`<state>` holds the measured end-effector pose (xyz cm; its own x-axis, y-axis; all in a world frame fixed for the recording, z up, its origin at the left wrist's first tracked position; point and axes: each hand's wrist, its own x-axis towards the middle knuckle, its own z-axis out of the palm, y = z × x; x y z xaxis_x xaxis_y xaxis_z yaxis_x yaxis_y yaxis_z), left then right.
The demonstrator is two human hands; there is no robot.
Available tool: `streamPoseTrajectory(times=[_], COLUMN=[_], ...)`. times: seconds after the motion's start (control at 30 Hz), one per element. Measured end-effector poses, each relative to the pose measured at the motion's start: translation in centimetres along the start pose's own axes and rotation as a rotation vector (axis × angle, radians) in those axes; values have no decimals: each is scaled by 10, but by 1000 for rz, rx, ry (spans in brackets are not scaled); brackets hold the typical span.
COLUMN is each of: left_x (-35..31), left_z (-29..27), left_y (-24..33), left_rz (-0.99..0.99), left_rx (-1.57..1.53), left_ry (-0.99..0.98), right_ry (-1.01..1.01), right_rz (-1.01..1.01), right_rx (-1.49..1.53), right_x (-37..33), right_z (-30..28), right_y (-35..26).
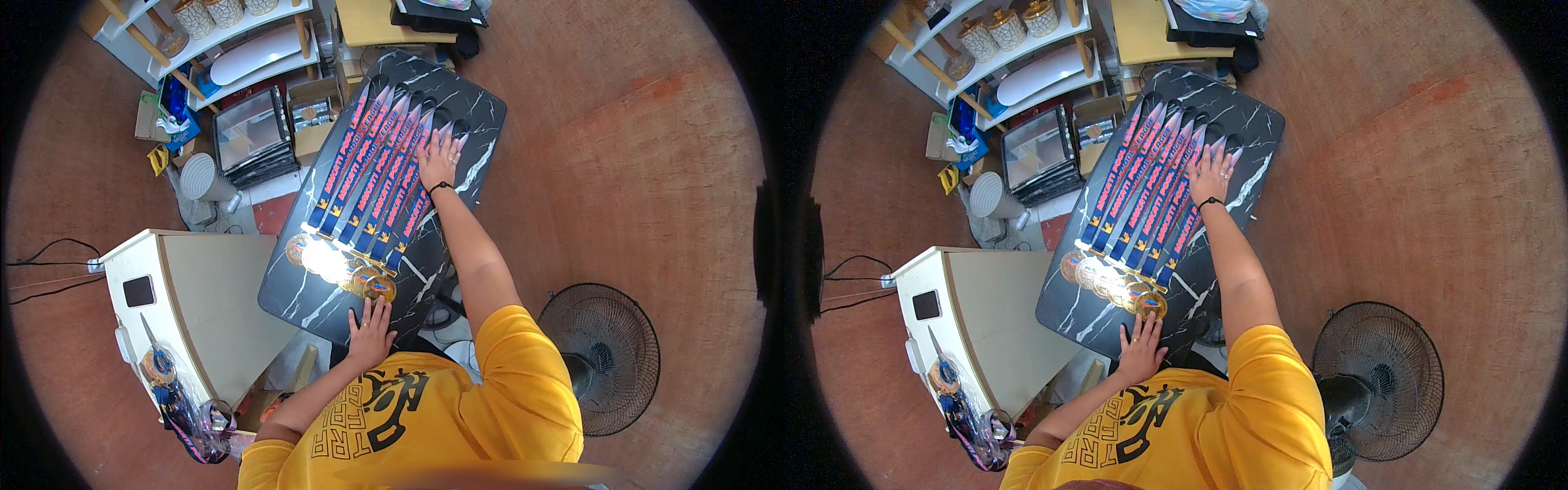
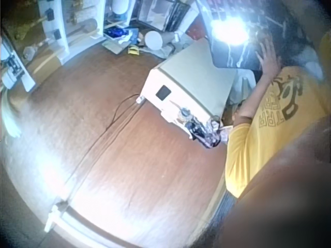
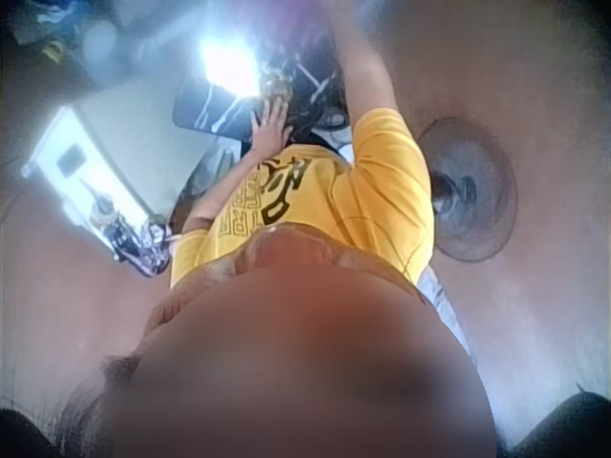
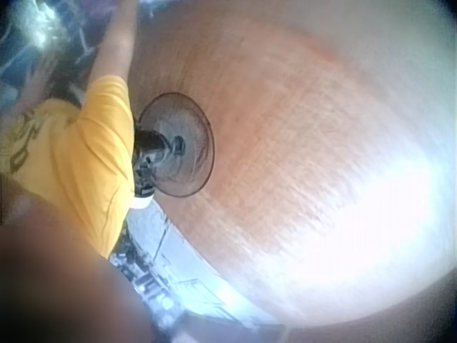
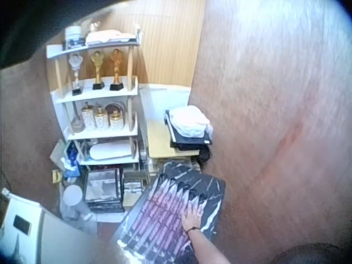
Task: The person assembles medals by attaching ribbons to the medal discs on a table. They retrieve scissors from a nearby desk, return to the table, and repeatedly attach ribbons to each medal, aligning and pressing them into place.
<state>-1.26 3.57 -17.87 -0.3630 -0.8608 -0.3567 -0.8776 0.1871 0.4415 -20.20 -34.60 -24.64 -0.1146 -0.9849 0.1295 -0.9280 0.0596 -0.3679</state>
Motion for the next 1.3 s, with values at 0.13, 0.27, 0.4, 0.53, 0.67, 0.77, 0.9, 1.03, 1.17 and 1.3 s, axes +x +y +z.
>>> streamPoseTrajectory(times=[0.13,0.27,0.4,0.53,0.67,0.77,0.9,1.03,1.17,1.3], left_x=[-1,-1,-2,-2,-1,1,2,3,2,2], left_z=[-1,-3,-5,-6,-9,-13,-18,-22,-25,-27], left_y=[0,2,3,3,3,3,5,7,9,10], left_rz=[8,16,7,10,37,77,78,79,106,119], left_rx=[-7,6,1,19,29,32,25,7,-35,-49], left_ry=[24,38,24,22,60,105,139,132,132,159], right_ry=[58,28,5,15,-9,-57,-125,-191,-179,-196], right_rz=[56,119,117,86,-55,-207,-237,-233,-226,-182], right_rx=[79,46,30,37,-66,-83,-118,-169,-205,-172], right_x=[-17,-46,-49,-41,-43,-45,-40,-32,-24,-17], right_z=[-5,-6,-2,-3,-8,-8,-5,-5,-5,-7], right_y=[-3,-8,-10,-11,-19,-28,-35,-37,-37,-37])
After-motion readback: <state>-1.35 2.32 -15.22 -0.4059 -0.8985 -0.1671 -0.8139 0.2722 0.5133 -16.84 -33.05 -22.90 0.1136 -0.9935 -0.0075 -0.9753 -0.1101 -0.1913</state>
